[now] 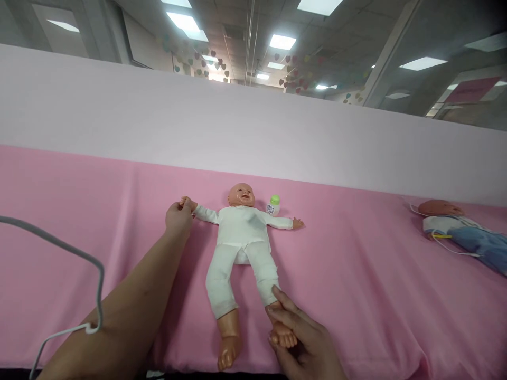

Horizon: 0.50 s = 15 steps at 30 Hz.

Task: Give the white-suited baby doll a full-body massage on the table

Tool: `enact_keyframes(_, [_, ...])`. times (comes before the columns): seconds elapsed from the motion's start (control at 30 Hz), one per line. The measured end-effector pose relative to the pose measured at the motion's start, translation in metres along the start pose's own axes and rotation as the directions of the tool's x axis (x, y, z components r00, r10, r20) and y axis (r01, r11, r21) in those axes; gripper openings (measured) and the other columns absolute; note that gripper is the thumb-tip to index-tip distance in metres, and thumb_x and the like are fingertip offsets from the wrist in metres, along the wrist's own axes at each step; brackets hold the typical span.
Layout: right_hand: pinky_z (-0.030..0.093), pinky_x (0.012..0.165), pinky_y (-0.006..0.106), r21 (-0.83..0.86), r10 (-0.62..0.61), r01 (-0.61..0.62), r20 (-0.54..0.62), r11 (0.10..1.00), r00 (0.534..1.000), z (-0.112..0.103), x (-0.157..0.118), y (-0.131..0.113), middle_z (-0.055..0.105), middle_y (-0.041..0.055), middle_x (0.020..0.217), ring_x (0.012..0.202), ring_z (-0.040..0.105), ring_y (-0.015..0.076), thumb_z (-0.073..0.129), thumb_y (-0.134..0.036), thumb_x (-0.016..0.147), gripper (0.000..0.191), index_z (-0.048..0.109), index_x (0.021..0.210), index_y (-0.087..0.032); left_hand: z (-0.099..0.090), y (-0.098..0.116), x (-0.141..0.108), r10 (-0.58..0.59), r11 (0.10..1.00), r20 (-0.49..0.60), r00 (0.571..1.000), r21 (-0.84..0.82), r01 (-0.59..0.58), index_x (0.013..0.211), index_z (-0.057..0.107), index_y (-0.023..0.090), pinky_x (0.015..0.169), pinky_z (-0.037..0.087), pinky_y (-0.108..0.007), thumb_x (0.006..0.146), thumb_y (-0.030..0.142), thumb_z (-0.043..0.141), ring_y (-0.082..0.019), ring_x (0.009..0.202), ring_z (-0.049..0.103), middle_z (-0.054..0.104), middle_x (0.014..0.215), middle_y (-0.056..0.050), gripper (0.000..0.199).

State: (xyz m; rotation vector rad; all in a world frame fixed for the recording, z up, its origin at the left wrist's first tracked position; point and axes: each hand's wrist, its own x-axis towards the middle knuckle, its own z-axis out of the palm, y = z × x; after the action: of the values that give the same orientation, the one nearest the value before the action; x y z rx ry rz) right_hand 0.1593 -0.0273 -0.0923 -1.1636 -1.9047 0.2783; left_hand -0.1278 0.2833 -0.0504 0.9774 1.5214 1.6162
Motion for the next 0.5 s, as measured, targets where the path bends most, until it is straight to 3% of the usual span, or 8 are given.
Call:
enact_keyframes(0.13, [0.058, 0.104, 0.037, 0.060, 0.077, -0.074, -0.048, 0.995, 0.996, -0.008, 0.017, -0.013, 0.059, 0.0144, 0.150, 0.135, 0.060, 0.0300, 0.068, -0.016, 0.091, 0.046, 0.065, 0.136, -0.025, 0.006, 0.016, -0.024, 0.153, 0.975, 0.095, 0.984, 0.145, -0.166, 0.105, 0.069, 0.023, 0.083, 0.059, -0.037, 0.093, 0.041, 0.065, -0.023, 0.092, 0.071, 0.075, 0.103, -0.006, 0.023])
enact_keyframes(0.2, [0.057, 0.107, 0.041, 0.097, 0.129, -0.121, -0.085, 0.988, 0.988, -0.011, 0.031, -0.018, 0.059, 0.0133, 0.150, 0.140, 0.055, 0.0303, 0.067, -0.019, 0.094, 0.043, 0.065, 0.137, -0.027, 0.010, 0.024, -0.040, 0.249, 0.934, 0.199, 0.948, 0.210, -0.290, 0.112, 0.070, 0.025, 0.086, 0.057, -0.036, 0.093, 0.039, 0.064, -0.023, 0.097, 0.071, 0.076, 0.108, -0.005, 0.024])
enact_keyframes(0.37, [0.057, 0.108, 0.049, 0.178, 0.206, -0.171, -0.199, 0.969, 0.958, -0.013, 0.076, -0.020, 0.058, 0.0122, 0.152, 0.147, 0.046, 0.0320, 0.067, -0.026, 0.095, 0.041, 0.064, 0.136, -0.027, 0.020, 0.035, -0.077, 0.435, 0.741, 0.468, 0.769, 0.299, -0.601, 0.115, 0.072, 0.028, 0.087, 0.054, -0.034, 0.095, 0.039, 0.060, -0.023, 0.099, 0.071, 0.077, 0.111, -0.003, 0.026])
enact_keyframes(0.5, [0.053, 0.111, 0.052, 0.172, 0.202, -0.169, -0.196, 0.970, 0.959, -0.015, 0.112, -0.013, 0.063, 0.0133, 0.146, 0.151, 0.041, 0.0330, 0.068, -0.030, 0.094, 0.038, 0.065, 0.132, -0.025, 0.026, 0.029, -0.092, 0.473, 0.590, 0.608, 0.637, 0.318, -0.742, 0.122, 0.071, 0.026, 0.091, 0.052, -0.037, 0.099, 0.042, 0.054, -0.026, 0.109, 0.069, 0.075, 0.123, -0.006, 0.033])
